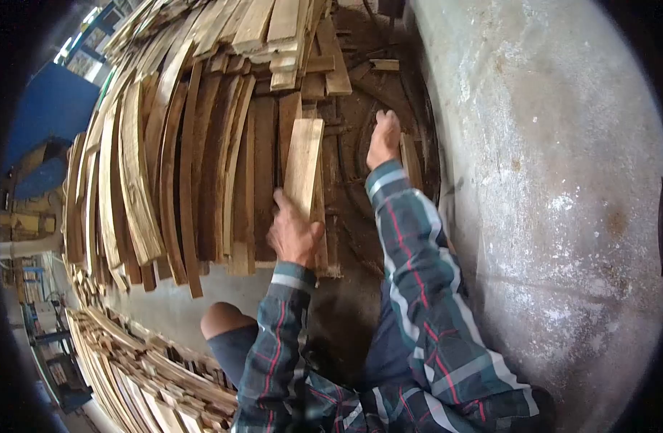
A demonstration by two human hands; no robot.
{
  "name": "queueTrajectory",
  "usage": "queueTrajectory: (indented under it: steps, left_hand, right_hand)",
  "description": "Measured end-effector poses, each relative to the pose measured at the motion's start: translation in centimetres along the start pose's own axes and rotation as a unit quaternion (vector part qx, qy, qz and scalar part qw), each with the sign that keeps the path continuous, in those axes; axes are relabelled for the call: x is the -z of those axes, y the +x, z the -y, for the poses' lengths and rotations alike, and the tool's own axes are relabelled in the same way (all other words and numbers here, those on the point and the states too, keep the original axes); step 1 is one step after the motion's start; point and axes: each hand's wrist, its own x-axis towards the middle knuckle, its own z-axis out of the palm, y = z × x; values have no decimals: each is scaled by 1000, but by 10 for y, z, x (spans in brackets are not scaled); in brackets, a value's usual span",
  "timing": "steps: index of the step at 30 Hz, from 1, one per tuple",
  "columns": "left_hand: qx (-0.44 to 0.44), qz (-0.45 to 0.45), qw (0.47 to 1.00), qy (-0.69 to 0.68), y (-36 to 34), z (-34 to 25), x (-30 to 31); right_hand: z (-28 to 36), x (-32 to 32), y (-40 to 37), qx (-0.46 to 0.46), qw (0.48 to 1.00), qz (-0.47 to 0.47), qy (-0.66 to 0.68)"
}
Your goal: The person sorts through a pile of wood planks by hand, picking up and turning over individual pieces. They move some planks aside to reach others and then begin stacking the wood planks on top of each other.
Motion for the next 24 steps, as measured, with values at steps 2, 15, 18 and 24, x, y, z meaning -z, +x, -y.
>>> queueTrajectory:
  steps: [2,15,18,24]
  left_hand:
    - [-29,-16,999,-20,-2,11,-8]
    - [76,64,994,41,-5,-17,14]
    - [87,74,993,16,-4,-22,16]
    - [90,58,993,38,-2,-23,15]
  right_hand:
    - [4,-1,53,-62,988,64,124]
    - [67,-125,130,-92,924,363,73]
    - [66,-113,119,-68,931,347,88]
    - [68,-116,98,-58,950,294,87]
